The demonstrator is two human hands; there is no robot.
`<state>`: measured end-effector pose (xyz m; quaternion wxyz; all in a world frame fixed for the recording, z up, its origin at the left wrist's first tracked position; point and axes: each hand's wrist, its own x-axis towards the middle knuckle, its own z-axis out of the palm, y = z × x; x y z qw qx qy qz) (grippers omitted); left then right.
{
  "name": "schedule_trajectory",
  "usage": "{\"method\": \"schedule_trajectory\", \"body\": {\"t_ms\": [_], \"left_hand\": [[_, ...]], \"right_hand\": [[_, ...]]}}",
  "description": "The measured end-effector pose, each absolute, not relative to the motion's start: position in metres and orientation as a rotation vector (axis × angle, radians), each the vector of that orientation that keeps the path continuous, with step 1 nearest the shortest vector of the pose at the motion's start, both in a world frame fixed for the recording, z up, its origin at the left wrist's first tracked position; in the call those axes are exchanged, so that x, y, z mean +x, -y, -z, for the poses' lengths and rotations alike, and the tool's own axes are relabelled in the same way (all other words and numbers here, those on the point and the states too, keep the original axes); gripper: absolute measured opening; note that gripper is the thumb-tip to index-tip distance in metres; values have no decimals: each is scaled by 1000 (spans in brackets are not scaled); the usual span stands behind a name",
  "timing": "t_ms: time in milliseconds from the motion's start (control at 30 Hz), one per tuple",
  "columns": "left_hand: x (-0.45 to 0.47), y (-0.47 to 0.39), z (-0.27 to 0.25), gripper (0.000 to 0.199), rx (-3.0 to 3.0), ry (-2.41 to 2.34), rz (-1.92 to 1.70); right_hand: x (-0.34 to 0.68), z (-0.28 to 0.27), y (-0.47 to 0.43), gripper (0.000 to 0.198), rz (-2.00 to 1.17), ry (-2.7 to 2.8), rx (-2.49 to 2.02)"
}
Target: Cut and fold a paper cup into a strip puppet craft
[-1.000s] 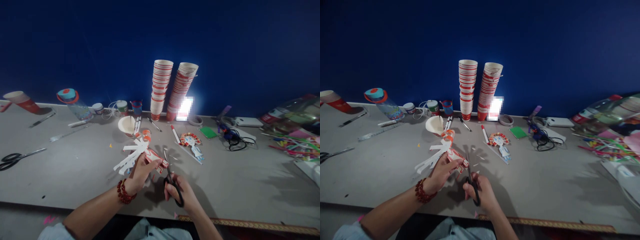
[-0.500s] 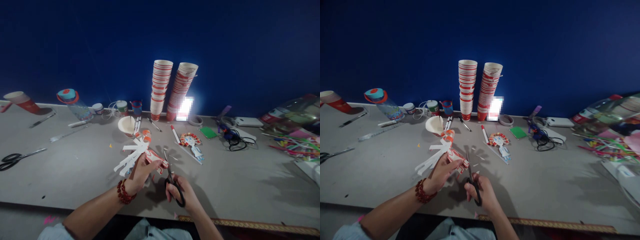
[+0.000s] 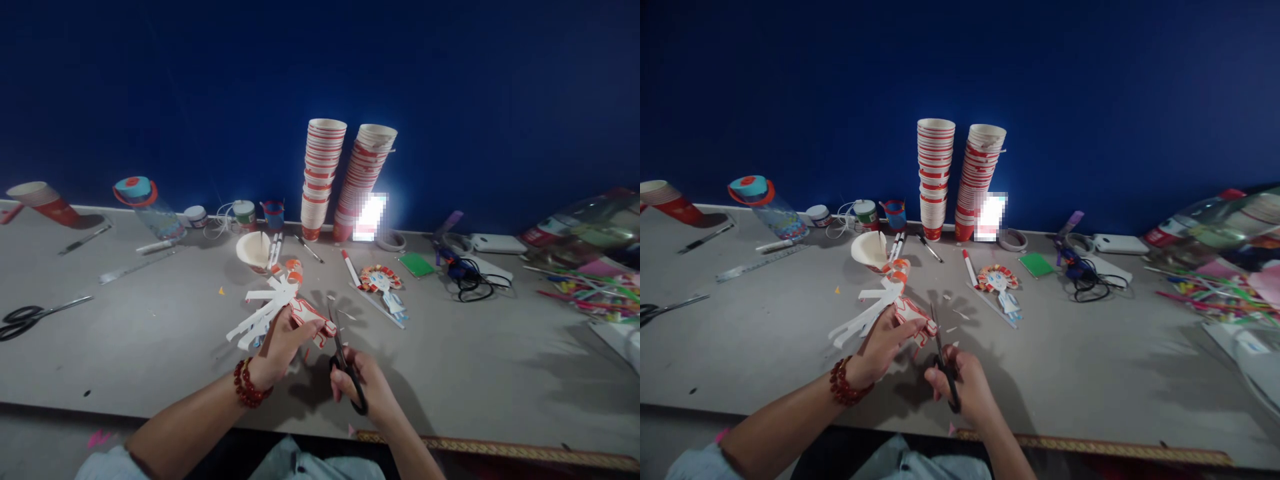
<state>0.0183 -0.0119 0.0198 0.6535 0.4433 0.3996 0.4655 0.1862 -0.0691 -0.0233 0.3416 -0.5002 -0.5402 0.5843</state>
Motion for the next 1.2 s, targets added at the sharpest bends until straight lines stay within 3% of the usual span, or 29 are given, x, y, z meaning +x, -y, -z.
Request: {"method": "schedule_trajectory", "body": {"t_ms": [1200], "left_hand": [[17, 12, -19, 16, 1039, -869, -1047]], "right_hand": [[191, 15, 69, 62, -1591, 1474, -1223]]}}
